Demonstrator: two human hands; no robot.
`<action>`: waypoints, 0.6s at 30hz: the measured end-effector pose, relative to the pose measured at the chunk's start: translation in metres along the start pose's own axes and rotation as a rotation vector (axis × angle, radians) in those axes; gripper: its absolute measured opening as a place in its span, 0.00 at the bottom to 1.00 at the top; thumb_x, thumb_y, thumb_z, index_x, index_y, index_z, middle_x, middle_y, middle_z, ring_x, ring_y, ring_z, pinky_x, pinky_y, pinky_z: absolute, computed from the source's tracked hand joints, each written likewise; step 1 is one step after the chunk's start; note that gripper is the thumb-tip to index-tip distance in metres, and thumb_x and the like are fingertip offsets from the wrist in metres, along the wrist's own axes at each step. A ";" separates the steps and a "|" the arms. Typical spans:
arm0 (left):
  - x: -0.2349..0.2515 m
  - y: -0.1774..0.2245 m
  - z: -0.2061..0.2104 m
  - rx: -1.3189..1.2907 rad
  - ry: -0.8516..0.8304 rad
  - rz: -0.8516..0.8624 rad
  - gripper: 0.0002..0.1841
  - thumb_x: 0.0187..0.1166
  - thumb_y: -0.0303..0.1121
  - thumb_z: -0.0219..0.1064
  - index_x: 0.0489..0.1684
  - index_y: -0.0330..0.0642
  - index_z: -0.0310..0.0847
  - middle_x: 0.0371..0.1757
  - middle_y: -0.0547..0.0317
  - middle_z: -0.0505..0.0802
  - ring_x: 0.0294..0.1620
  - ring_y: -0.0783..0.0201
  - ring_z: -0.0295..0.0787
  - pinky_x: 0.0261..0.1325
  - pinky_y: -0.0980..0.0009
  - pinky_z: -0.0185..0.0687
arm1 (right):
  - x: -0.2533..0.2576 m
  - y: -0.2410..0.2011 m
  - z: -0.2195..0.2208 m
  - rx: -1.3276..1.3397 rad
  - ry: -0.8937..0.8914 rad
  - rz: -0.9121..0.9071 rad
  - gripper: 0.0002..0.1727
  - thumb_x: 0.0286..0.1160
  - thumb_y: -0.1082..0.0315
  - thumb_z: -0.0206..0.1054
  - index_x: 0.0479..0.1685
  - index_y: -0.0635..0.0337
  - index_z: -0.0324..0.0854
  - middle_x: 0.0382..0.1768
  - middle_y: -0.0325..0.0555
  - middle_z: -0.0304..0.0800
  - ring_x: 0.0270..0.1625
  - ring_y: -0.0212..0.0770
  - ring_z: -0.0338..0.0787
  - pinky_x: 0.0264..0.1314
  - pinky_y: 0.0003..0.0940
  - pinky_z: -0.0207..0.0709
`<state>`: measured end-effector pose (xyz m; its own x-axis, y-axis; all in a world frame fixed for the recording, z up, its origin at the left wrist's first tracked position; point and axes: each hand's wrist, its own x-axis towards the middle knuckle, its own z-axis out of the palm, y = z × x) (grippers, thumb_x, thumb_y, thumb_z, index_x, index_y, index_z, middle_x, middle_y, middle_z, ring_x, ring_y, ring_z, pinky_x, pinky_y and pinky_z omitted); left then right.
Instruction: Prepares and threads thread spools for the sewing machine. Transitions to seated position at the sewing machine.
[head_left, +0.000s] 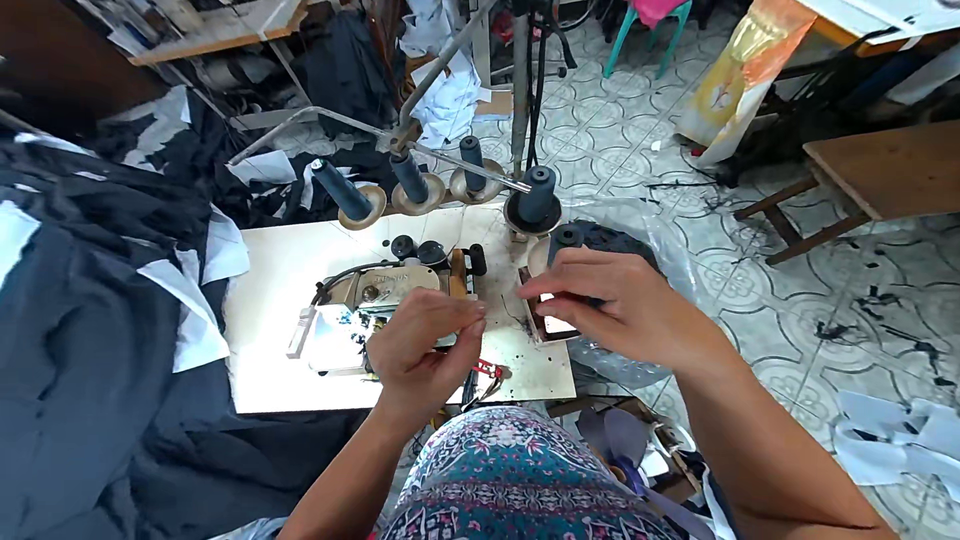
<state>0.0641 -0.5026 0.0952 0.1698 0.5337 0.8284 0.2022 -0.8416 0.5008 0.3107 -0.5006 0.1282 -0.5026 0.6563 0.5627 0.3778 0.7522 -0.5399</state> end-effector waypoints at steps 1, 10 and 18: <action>-0.001 0.001 -0.002 0.010 -0.007 0.007 0.03 0.81 0.32 0.69 0.40 0.48 0.88 0.45 0.72 0.95 0.50 0.77 0.89 0.53 0.79 0.86 | -0.002 0.002 0.000 0.020 -0.008 0.007 0.13 0.82 0.65 0.62 0.49 0.57 0.92 0.35 0.33 0.83 0.34 0.18 0.79 0.36 0.10 0.74; -0.010 0.010 0.005 0.165 -0.108 0.091 0.03 0.77 0.28 0.69 0.35 0.42 0.86 0.42 0.63 0.94 0.49 0.74 0.88 0.54 0.81 0.83 | -0.008 -0.013 0.029 0.398 -0.108 0.079 0.40 0.81 0.40 0.62 0.82 0.63 0.70 0.49 0.39 0.88 0.31 0.17 0.79 0.32 0.13 0.77; -0.016 0.009 -0.001 0.228 -0.134 0.033 0.01 0.75 0.28 0.70 0.36 0.42 0.88 0.40 0.63 0.92 0.48 0.73 0.87 0.53 0.81 0.82 | -0.011 -0.015 0.044 0.250 0.065 0.157 0.07 0.76 0.70 0.67 0.45 0.61 0.89 0.26 0.33 0.84 0.26 0.18 0.78 0.29 0.11 0.73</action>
<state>0.0619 -0.5190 0.0872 0.3028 0.5249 0.7955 0.4038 -0.8267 0.3918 0.2762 -0.5223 0.1024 -0.3995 0.7722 0.4941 0.2399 0.6083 -0.7566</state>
